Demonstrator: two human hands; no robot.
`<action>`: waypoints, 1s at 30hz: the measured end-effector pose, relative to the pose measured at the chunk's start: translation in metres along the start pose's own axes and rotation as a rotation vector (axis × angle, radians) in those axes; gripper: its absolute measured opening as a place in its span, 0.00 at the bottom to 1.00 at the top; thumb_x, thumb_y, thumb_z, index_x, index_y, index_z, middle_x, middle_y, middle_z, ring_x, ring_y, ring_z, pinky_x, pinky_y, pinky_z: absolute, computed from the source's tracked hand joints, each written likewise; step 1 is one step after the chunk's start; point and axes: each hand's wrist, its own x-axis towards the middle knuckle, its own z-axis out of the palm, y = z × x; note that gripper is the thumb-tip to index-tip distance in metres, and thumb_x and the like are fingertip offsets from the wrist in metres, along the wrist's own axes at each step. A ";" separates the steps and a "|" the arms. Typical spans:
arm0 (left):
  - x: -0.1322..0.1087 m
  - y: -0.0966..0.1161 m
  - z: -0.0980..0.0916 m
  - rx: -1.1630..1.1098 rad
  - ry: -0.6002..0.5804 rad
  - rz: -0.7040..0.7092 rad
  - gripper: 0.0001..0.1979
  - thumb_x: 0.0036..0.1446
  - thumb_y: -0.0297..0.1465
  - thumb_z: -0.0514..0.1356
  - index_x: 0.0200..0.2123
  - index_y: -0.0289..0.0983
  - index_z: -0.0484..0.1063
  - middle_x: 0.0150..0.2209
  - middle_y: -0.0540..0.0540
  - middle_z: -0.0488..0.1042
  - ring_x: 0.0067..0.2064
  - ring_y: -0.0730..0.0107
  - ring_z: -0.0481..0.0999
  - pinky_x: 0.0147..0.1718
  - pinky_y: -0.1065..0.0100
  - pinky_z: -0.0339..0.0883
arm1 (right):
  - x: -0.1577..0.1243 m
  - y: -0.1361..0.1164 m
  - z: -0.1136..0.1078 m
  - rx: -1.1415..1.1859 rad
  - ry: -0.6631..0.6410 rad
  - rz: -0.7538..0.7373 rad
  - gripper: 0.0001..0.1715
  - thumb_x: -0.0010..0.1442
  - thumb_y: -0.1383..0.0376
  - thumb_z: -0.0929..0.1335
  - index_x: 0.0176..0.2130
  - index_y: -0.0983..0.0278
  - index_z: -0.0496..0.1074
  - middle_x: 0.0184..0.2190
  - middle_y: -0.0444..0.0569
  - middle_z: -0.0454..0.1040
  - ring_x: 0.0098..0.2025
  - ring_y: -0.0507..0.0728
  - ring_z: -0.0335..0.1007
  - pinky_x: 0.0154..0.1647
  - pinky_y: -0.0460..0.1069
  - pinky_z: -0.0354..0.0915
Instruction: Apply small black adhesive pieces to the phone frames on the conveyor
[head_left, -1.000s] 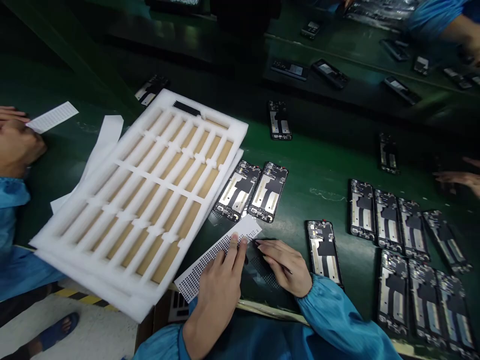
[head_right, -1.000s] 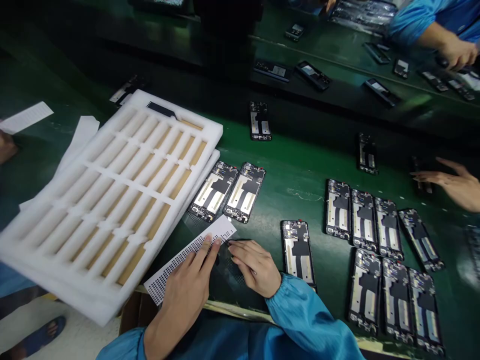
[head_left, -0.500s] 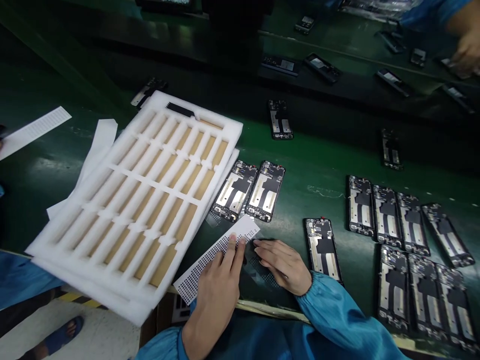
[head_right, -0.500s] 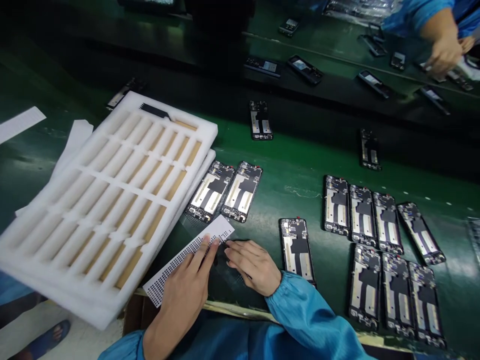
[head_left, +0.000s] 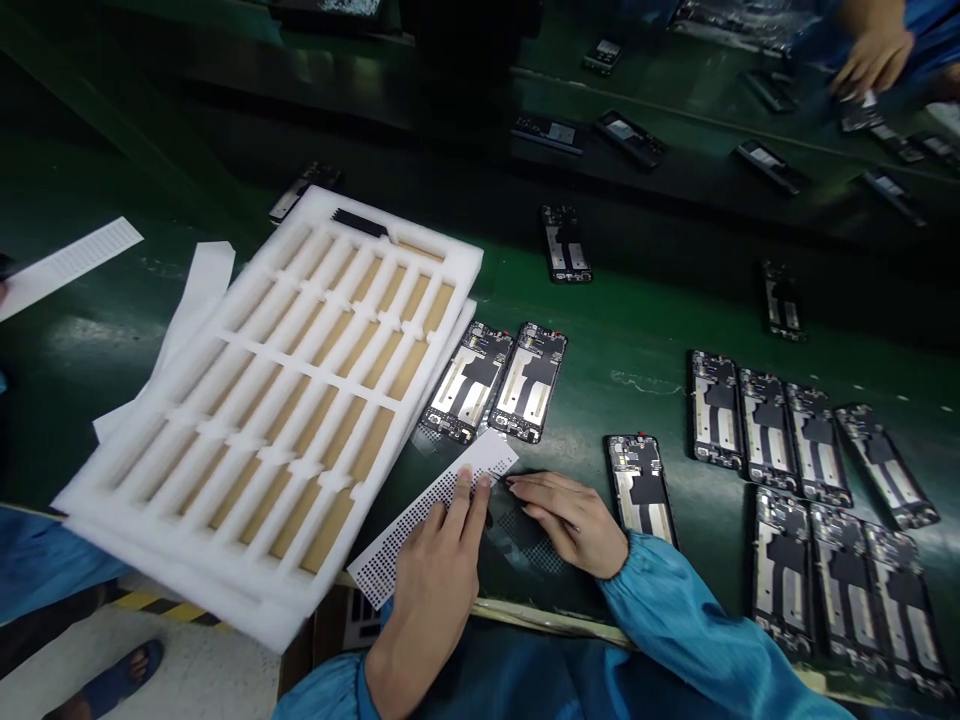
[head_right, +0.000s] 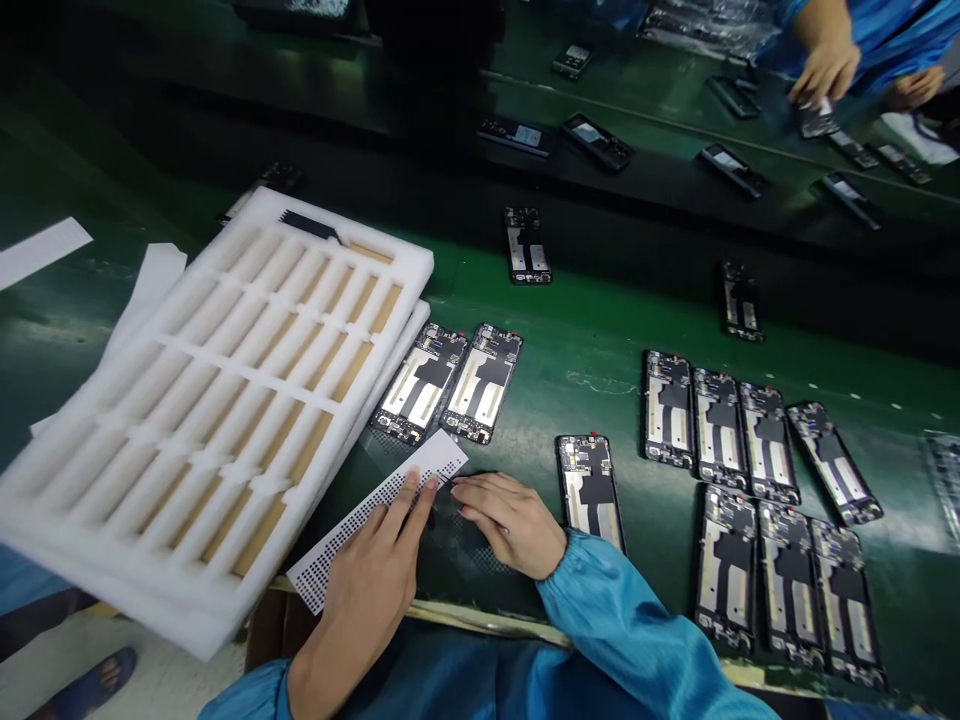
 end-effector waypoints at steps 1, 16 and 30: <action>0.000 0.000 0.000 0.002 -0.003 0.000 0.34 0.59 0.18 0.58 0.68 0.39 0.62 0.67 0.45 0.67 0.46 0.63 0.79 0.31 0.69 0.78 | 0.003 -0.001 -0.003 0.008 -0.008 0.019 0.15 0.72 0.69 0.62 0.55 0.63 0.71 0.43 0.56 0.82 0.47 0.59 0.81 0.46 0.53 0.78; 0.001 -0.002 0.002 0.001 -0.012 0.004 0.34 0.60 0.17 0.55 0.68 0.39 0.61 0.66 0.42 0.68 0.47 0.64 0.78 0.35 0.69 0.78 | 0.056 0.008 -0.035 -0.044 -0.358 -0.128 0.17 0.74 0.65 0.59 0.45 0.64 0.74 0.34 0.52 0.81 0.35 0.57 0.77 0.38 0.52 0.74; 0.001 0.000 0.002 0.012 0.000 0.006 0.35 0.59 0.17 0.56 0.69 0.38 0.61 0.67 0.46 0.66 0.47 0.62 0.77 0.36 0.66 0.78 | 0.014 0.015 -0.021 0.171 0.118 0.229 0.12 0.73 0.65 0.63 0.46 0.62 0.77 0.37 0.50 0.84 0.41 0.56 0.83 0.45 0.48 0.77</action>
